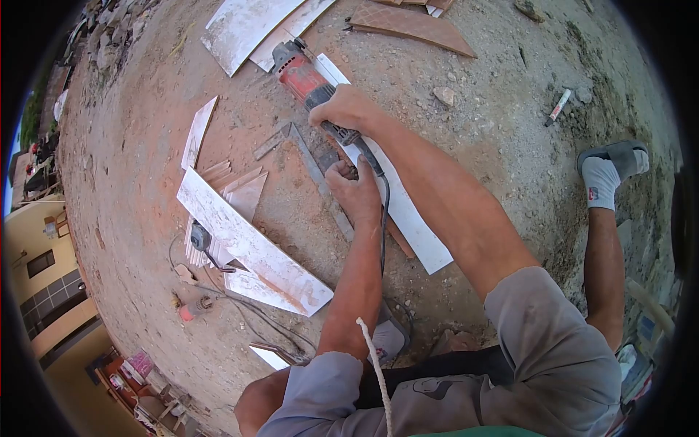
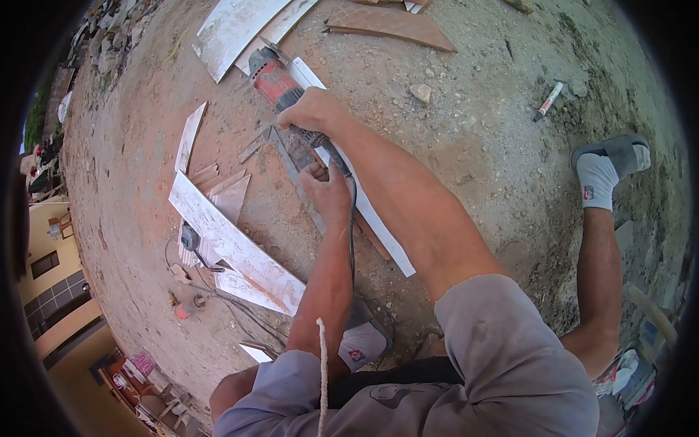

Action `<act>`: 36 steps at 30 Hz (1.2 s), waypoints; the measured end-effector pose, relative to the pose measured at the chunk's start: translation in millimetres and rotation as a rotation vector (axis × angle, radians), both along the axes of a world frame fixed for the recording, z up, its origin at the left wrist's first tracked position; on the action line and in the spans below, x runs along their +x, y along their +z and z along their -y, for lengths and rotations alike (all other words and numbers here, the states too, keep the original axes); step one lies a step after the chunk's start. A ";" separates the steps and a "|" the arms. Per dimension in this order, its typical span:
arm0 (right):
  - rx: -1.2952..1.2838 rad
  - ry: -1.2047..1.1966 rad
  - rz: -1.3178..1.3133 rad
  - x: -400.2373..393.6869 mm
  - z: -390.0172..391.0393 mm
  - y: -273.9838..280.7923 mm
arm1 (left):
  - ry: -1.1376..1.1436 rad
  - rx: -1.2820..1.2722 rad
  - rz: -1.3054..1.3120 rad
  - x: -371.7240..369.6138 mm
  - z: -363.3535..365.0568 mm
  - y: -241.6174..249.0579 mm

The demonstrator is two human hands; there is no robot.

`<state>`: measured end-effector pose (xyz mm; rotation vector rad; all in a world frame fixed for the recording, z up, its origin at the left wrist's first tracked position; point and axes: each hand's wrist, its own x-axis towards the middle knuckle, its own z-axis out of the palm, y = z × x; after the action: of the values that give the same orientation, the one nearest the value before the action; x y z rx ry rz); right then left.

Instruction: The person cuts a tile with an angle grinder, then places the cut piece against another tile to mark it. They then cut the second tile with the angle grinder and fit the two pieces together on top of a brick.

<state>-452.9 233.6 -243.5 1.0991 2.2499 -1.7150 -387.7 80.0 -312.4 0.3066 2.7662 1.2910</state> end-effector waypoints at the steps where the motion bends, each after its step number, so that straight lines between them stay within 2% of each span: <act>1: 0.002 0.003 -0.001 -0.4 -0.7 0.7 | 0.039 0.059 0.185 -2.0 -2.7 13.4; 2: 0.007 0.003 0.003 -0.1 -0.7 -0.1 | 0.080 0.116 0.370 -4.2 -2.6 22.8; 8: 0.047 -0.019 -0.083 -1.1 0.9 -8.1 | 0.023 -0.070 0.293 -18.0 2.7 14.4; 14: 0.024 -0.008 -0.049 -2.6 -1.2 -7.6 | 0.048 0.085 0.320 -11.6 0.8 13.8; 27: 0.006 0.026 0.033 -5.7 -1.4 -1.7 | 0.057 0.121 0.351 -7.6 -1.5 19.0; 30: 0.004 0.025 0.026 -5.6 -1.5 -1.2 | 0.075 0.112 0.281 0.8 1.9 10.9; 32: 0.002 0.023 0.030 -5.2 -1.6 0.6 | -0.014 -0.048 0.233 6.3 8.1 2.6; 33: -0.003 0.022 0.037 -4.7 -1.4 1.5 | -0.014 -0.049 0.232 8.2 10.7 -0.4; 35: -0.010 0.027 0.038 -3.8 -1.5 2.7 | -0.162 0.146 0.298 11.0 14.4 -2.1; 36: -0.015 0.032 0.040 -3.7 -1.9 3.2 | -0.164 0.145 0.298 11.0 14.1 -1.0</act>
<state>-456.6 235.5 -240.3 1.0787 2.2147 -1.6807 -376.7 65.9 -313.4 0.3132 2.3574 1.3718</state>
